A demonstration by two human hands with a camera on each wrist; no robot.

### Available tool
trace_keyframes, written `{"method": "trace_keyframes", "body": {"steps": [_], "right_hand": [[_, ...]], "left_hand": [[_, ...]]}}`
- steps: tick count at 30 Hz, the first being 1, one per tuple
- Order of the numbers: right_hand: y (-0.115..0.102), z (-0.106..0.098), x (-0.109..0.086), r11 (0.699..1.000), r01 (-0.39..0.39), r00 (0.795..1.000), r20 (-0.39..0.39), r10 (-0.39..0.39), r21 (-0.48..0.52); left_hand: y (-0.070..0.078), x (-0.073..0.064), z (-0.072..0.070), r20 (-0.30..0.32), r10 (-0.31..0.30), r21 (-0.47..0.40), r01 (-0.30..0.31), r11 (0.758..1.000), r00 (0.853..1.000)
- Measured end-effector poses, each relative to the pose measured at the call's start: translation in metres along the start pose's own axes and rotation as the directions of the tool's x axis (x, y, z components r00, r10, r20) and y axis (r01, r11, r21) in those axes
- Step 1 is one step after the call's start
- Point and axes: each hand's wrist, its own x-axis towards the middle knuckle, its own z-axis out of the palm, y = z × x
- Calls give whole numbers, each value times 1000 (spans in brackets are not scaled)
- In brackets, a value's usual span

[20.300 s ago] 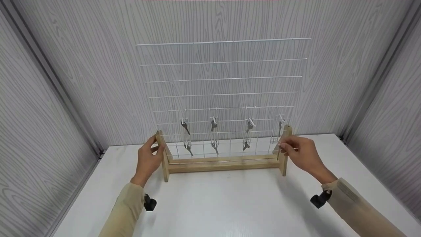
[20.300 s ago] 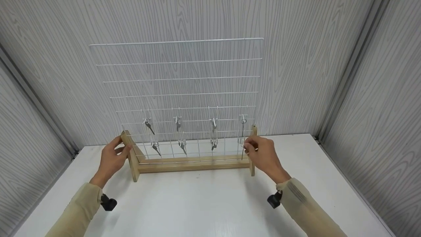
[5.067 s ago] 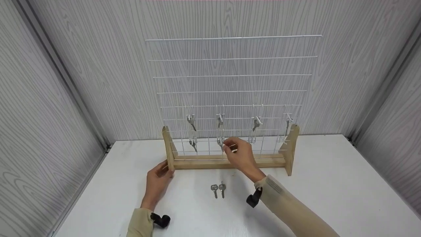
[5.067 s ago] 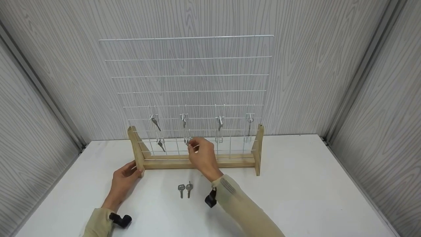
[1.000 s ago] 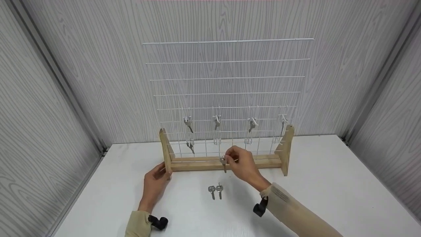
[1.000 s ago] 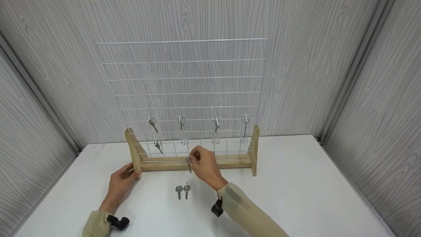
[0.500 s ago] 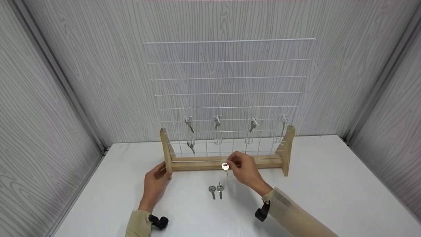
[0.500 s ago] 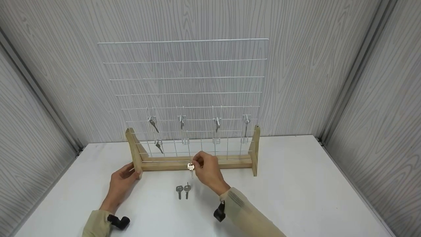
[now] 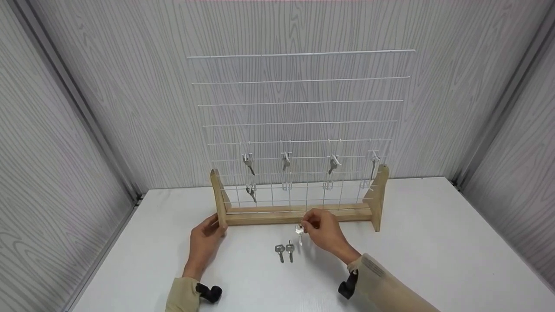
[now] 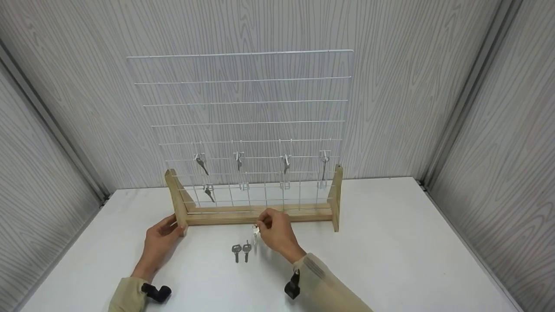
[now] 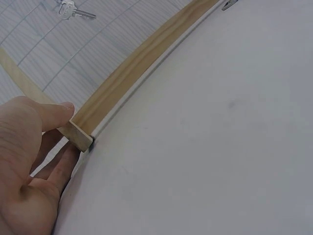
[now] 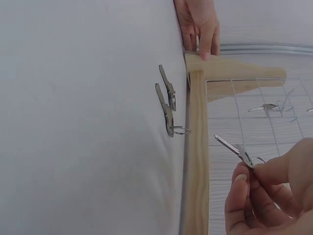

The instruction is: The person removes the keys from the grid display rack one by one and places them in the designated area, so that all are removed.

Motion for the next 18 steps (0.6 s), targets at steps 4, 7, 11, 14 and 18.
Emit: {"method": "trace_keyframes", "body": {"steps": [4, 7, 11, 14, 18], "right_hand": [[7, 1, -2, 1000, -14, 999, 29, 13, 15], [12, 1, -3, 999, -35, 998, 53, 34, 28], [15, 1, -3, 995, -77, 993, 94, 72, 59], [17, 2, -3, 992, -103, 989, 112, 95, 67], [19, 5, -3, 990, -126, 986, 118, 117, 67]], "left_hand": [[-1, 2, 0, -3, -4, 15, 4, 1000, 1000], [0, 1, 0, 1, -12, 3, 12, 1000, 1000], [0, 0, 0, 5, -10, -24, 10, 1000, 1000], [-1, 0, 0, 3, -4, -32, 5, 999, 1000], [-1, 0, -1, 7, -8, -36, 9, 999, 1000]]}}
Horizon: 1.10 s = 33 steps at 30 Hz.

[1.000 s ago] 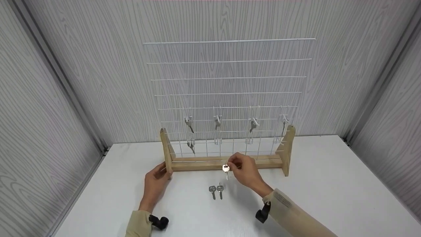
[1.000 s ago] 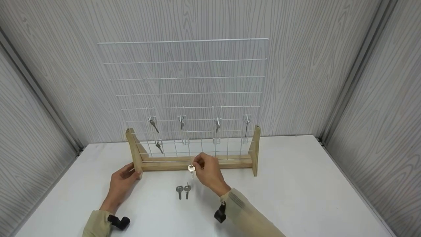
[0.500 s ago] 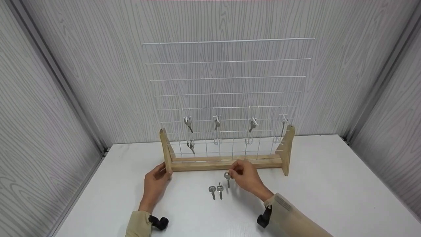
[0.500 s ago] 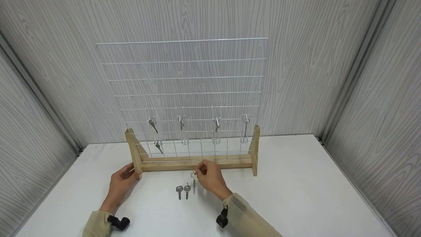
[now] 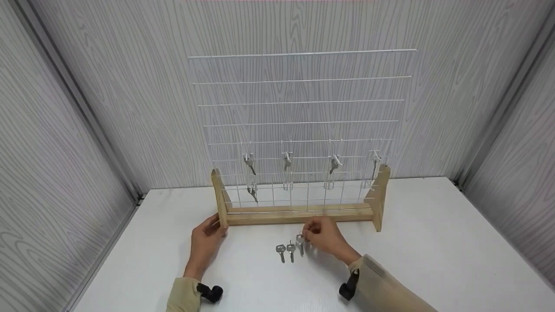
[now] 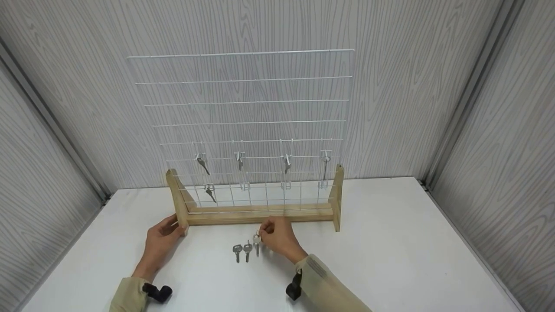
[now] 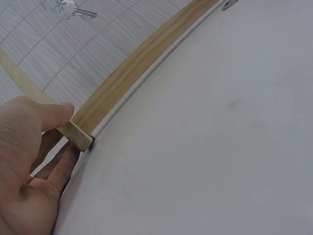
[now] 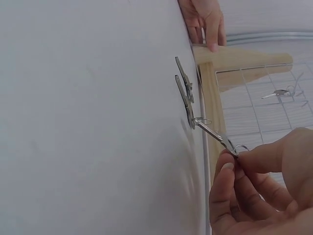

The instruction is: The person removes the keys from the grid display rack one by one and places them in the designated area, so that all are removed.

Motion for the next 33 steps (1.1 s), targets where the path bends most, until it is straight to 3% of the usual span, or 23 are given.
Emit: {"method": "trace_keyframes", "body": {"steps": [10, 20, 33], "right_hand": [[6, 3, -3, 998, -64, 997, 49, 63, 11], [3, 7, -3, 985, 67, 997, 54, -59, -159], [-2, 5, 0, 969, 106, 990, 116, -81, -222]], "left_hand": [[0, 1, -1, 2, -4, -6, 4, 1000, 1000], [1, 0, 0, 3, 9, -11, -9, 1000, 1000], [1, 1, 1, 1, -6, -1, 6, 1000, 1000]]}}
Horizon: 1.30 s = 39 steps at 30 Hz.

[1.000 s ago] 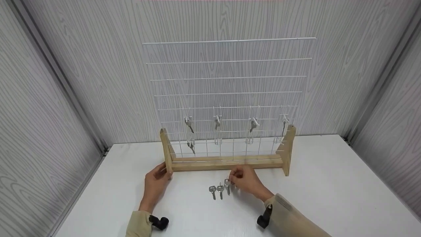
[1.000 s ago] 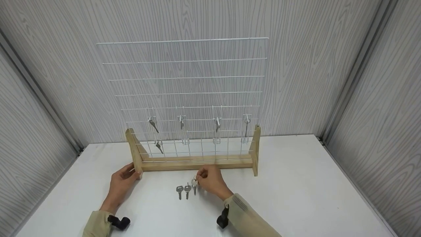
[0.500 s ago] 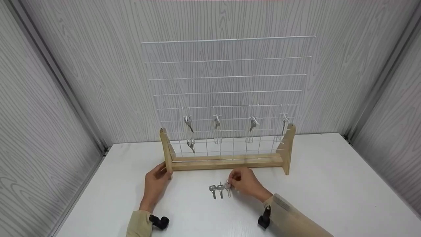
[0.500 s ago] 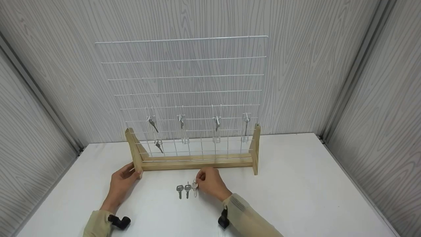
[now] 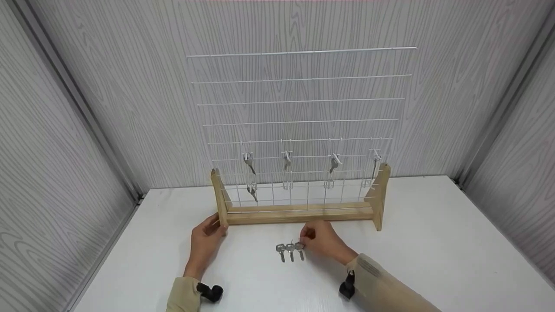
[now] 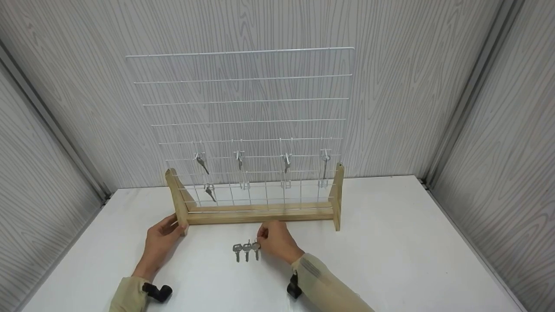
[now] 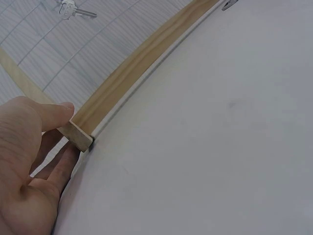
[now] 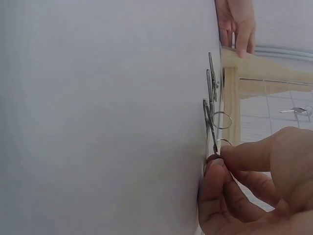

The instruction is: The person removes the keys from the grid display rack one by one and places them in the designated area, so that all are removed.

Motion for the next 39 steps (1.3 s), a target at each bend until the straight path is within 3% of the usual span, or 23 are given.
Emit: {"method": "trace_keyframes", "body": {"steps": [8, 25, 39], "right_hand": [[-5, -3, 6, 999, 7, 998, 56, -5, -36], [-11, -9, 9, 998, -42, 998, 37, 43, -39], [-51, -24, 16, 994, 94, 992, -95, -88, 62]], "left_hand": [[-1, 0, -1, 1, 20, 12, -20, 1000, 1000], [1, -1, -1, -3, 26, 21, -26, 999, 1000], [0, -1, -1, 4, -4, -32, 4, 999, 1000]]}}
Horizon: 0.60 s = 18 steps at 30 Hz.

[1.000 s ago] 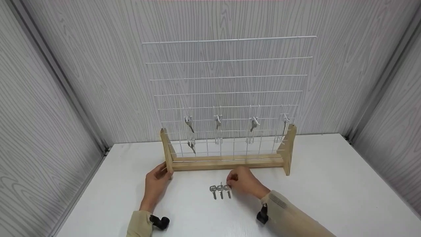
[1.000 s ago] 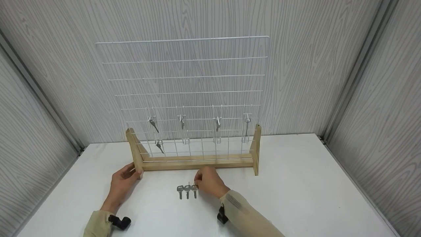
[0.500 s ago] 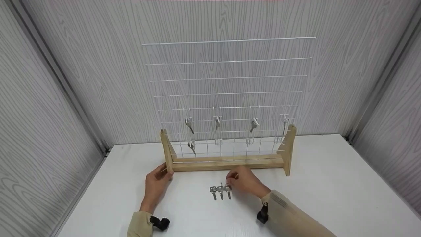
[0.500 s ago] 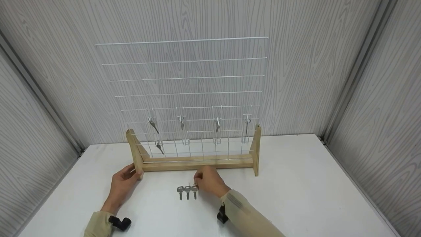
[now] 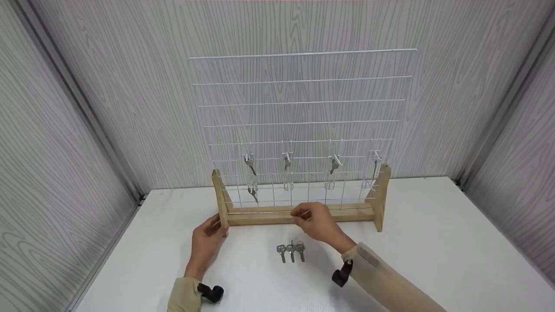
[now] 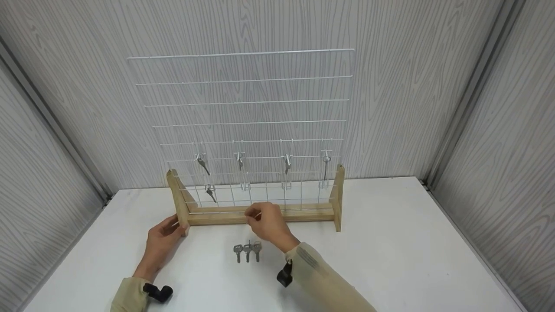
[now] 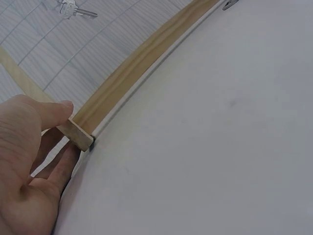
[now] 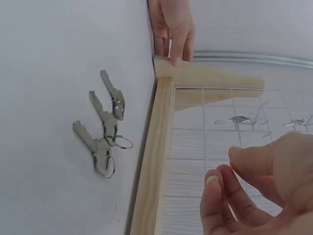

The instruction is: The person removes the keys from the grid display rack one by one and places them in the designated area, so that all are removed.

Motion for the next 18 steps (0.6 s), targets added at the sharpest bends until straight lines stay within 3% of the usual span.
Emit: {"method": "trace_keyframes", "body": {"steps": [10, 18], "right_hand": [[-25, 10, 4, 997, 75, 993, -92, -72, 26], [-37, 44, 15, 986, 140, 978, -170, -123, 89]], "left_hand": [[-2, 0, 4, -5, 25, 28, -25, 999, 1000], [-3, 1, 2, -7, 29, 80, -28, 996, 1000]]}}
